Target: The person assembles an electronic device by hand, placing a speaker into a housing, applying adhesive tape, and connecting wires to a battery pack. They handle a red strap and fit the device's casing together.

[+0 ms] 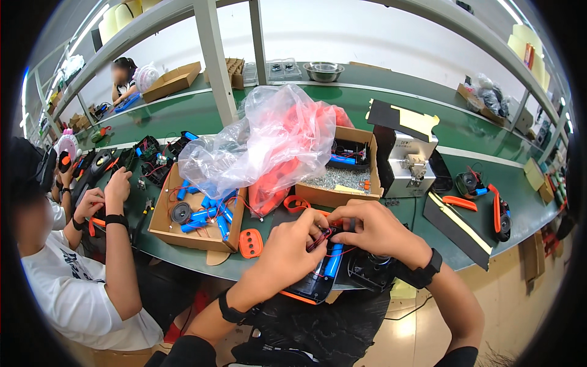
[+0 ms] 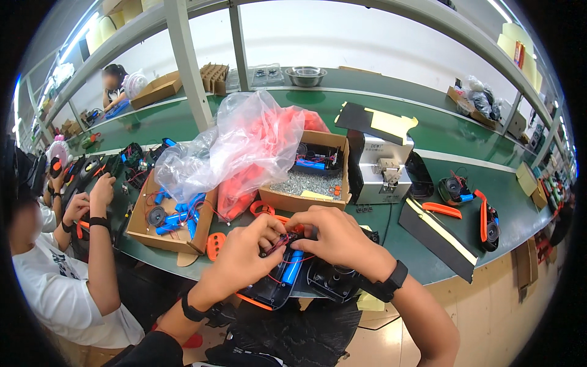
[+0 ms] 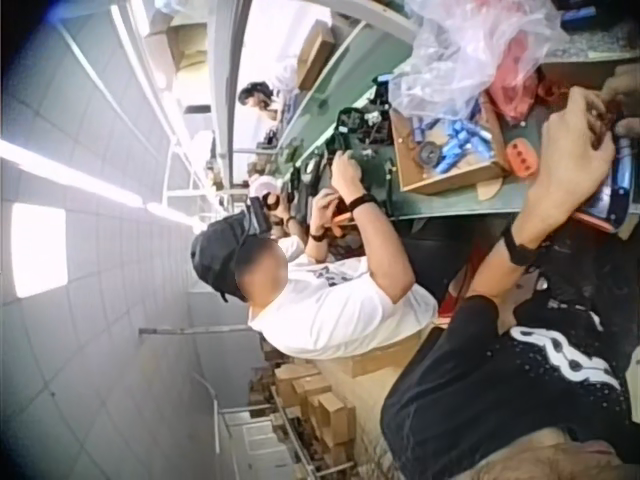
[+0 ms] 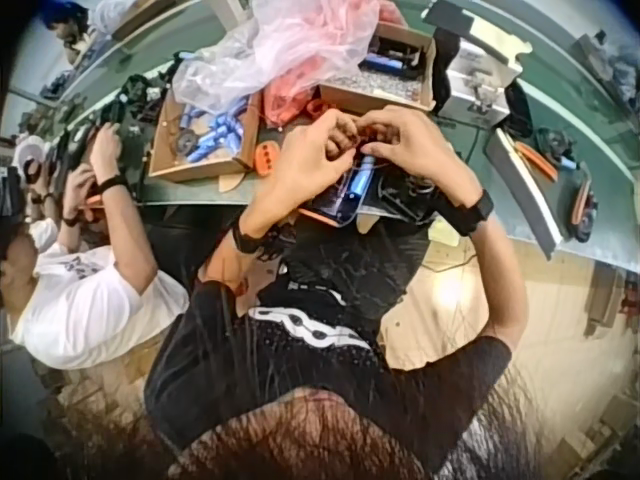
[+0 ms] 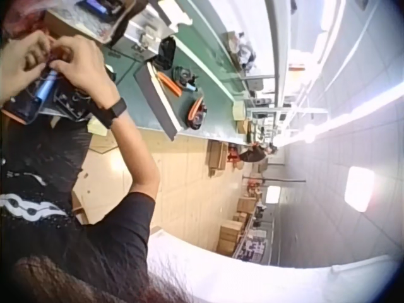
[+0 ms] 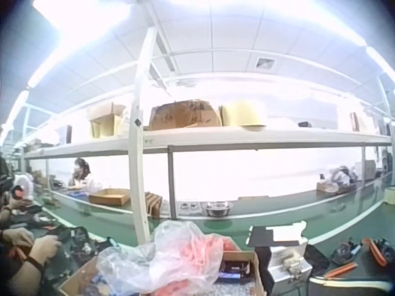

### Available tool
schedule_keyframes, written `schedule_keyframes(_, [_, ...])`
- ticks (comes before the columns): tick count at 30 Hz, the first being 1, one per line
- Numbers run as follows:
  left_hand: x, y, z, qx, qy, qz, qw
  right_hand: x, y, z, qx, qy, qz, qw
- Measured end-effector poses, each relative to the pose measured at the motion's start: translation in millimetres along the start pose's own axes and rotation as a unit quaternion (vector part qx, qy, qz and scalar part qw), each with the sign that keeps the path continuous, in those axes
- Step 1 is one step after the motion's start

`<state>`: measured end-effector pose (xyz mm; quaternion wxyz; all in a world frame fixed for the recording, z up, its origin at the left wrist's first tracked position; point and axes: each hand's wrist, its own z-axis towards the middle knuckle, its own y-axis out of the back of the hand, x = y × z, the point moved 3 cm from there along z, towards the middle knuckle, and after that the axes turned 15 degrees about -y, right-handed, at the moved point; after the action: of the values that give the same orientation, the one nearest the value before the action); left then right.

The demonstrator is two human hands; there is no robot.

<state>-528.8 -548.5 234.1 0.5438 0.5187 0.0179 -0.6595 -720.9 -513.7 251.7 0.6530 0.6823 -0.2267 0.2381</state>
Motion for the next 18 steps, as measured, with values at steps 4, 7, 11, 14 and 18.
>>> schedule_keyframes(4, [-8, -6, -10, -0.025, 0.011, 0.037, 0.999, 11, 0, -3, -0.035, 0.007, -0.059, 0.998])
schedule_keyframes(7, [-11, -4, -13, -0.069, -0.087, 0.113, 0.987, 15, -1, -4, -0.059, 0.007, -0.079, 0.995])
schedule_keyframes(11, [-14, 0, -16, -0.08, -0.089, 0.137, 0.983, 21, -7, -14, -0.095, -0.009, -0.033, 0.995])
schedule_keyframes(14, [-5, -1, -19, -0.069, -0.035, 0.035, 0.996, 22, -18, -22, -0.062, -0.065, 0.03, 0.996])
schedule_keyframes(18, [-6, 7, -19, -0.052, 0.031, -0.006, 0.998, 30, -27, -26, -0.042, -0.154, 0.101, 0.982])
